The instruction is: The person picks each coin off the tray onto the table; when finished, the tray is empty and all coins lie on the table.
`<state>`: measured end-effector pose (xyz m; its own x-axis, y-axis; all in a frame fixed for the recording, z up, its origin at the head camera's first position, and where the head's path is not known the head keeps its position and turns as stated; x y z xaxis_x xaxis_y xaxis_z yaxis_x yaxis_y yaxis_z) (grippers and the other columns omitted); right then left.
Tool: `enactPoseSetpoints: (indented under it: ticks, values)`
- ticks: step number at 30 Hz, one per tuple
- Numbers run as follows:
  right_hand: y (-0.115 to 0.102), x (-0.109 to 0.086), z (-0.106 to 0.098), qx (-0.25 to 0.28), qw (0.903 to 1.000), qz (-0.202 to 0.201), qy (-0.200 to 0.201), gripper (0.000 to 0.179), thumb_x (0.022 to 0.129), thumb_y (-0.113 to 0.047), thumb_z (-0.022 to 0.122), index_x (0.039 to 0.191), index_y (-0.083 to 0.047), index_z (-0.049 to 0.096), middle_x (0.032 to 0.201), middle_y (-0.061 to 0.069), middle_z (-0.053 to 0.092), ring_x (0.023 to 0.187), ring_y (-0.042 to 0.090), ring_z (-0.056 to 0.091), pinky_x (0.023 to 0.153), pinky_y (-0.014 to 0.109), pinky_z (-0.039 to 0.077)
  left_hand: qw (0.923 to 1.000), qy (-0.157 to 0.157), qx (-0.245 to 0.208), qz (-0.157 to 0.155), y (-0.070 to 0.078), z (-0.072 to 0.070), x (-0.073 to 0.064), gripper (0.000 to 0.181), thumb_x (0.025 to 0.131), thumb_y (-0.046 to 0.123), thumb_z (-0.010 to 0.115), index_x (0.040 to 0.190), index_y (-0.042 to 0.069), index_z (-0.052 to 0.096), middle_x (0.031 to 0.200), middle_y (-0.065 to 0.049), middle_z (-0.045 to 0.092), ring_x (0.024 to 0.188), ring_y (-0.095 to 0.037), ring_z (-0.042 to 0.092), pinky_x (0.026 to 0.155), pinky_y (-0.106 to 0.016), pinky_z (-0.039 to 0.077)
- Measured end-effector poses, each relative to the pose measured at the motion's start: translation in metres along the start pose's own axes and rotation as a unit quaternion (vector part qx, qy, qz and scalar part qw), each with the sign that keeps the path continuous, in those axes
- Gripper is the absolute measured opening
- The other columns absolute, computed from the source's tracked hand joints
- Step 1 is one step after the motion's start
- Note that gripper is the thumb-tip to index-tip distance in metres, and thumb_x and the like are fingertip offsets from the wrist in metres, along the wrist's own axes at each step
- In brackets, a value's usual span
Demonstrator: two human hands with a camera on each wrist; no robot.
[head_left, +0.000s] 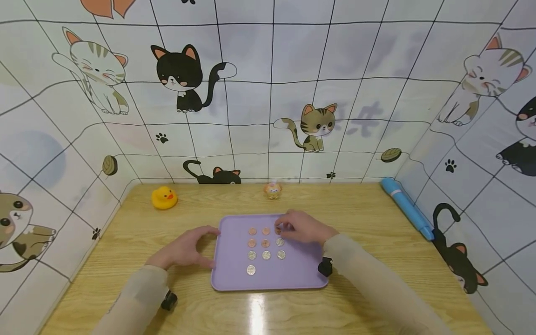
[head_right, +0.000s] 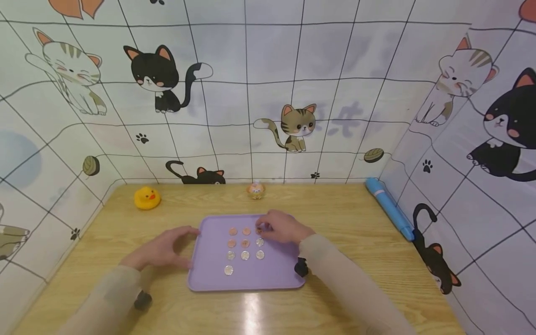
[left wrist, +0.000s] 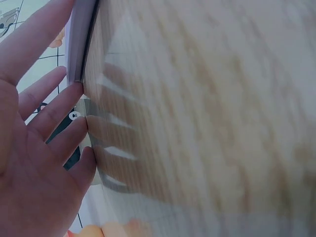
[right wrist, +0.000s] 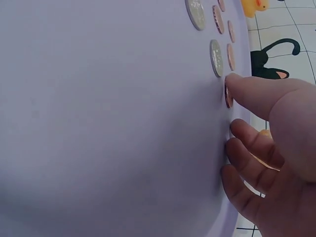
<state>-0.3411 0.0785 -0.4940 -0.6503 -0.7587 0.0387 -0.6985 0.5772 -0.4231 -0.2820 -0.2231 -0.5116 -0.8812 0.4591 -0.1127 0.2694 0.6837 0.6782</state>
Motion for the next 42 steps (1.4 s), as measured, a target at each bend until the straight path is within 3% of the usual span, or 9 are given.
enactPoseSetpoints:
  ticks: [12, 25, 35, 42]
  values:
    - [-0.0004, 0.0025, 0.0037, -0.012, 0.9995, 0.029, -0.002, 0.01, 0.099, -0.02, 0.075, 0.109, -0.019, 0.076, 0.1, -0.002, 0.063, 0.086, 0.011, 0.056, 0.073, 0.027, 0.05, 0.9997, -0.009, -0.019, -0.008, 0.0011, -0.0002, 0.0, 0.09, 0.069, 0.035, 0.1, 0.146, 0.014, 0.058, 0.157, -0.012, 0.052, 0.148, -0.044, 0.04, 0.122, -0.067, 0.028]
    - [0.0048, 0.0056, 0.0076, -0.056, 0.9944, 0.071, -0.055, 0.01, 0.098, -0.021, 0.077, 0.098, -0.019, 0.067, 0.095, -0.004, 0.054, 0.087, 0.013, 0.05, 0.073, 0.03, 0.048, 0.9997, -0.01, -0.016, -0.016, -0.0034, 0.0006, 0.0008, 0.091, 0.068, 0.037, 0.1, 0.146, 0.017, 0.058, 0.157, -0.011, 0.051, 0.149, -0.042, 0.04, 0.123, -0.066, 0.028]
    - [0.003, 0.0035, 0.0054, -0.033, 0.9934, 0.074, -0.081, 0.011, 0.101, -0.019, 0.072, 0.094, -0.017, 0.064, 0.092, -0.002, 0.053, 0.083, 0.014, 0.049, 0.071, 0.032, 0.045, 0.9997, -0.016, -0.016, -0.006, -0.0028, 0.0025, 0.0024, 0.09, 0.069, 0.038, 0.1, 0.146, 0.017, 0.058, 0.157, -0.011, 0.052, 0.148, -0.043, 0.04, 0.122, -0.067, 0.028]
    - [0.0056, 0.0022, 0.0037, 0.015, 0.9961, 0.071, -0.049, 0.012, 0.1, -0.016, 0.073, 0.096, -0.013, 0.062, 0.085, -0.004, 0.057, 0.078, 0.012, 0.051, 0.069, 0.029, 0.045, 0.9995, -0.014, -0.022, -0.015, -0.0045, 0.003, 0.0031, 0.091, 0.067, 0.037, 0.1, 0.146, 0.018, 0.058, 0.157, -0.009, 0.052, 0.149, -0.041, 0.041, 0.123, -0.065, 0.029]
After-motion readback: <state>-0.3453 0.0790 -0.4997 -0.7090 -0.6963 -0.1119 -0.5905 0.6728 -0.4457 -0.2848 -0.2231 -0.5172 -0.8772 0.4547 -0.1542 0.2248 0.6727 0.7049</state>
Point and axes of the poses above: each hand's wrist, its own x-axis towards the middle knuckle, its own z-axis out of the palm, y = z × x, the point moved 8 cm from there along x, towards the middle knuckle
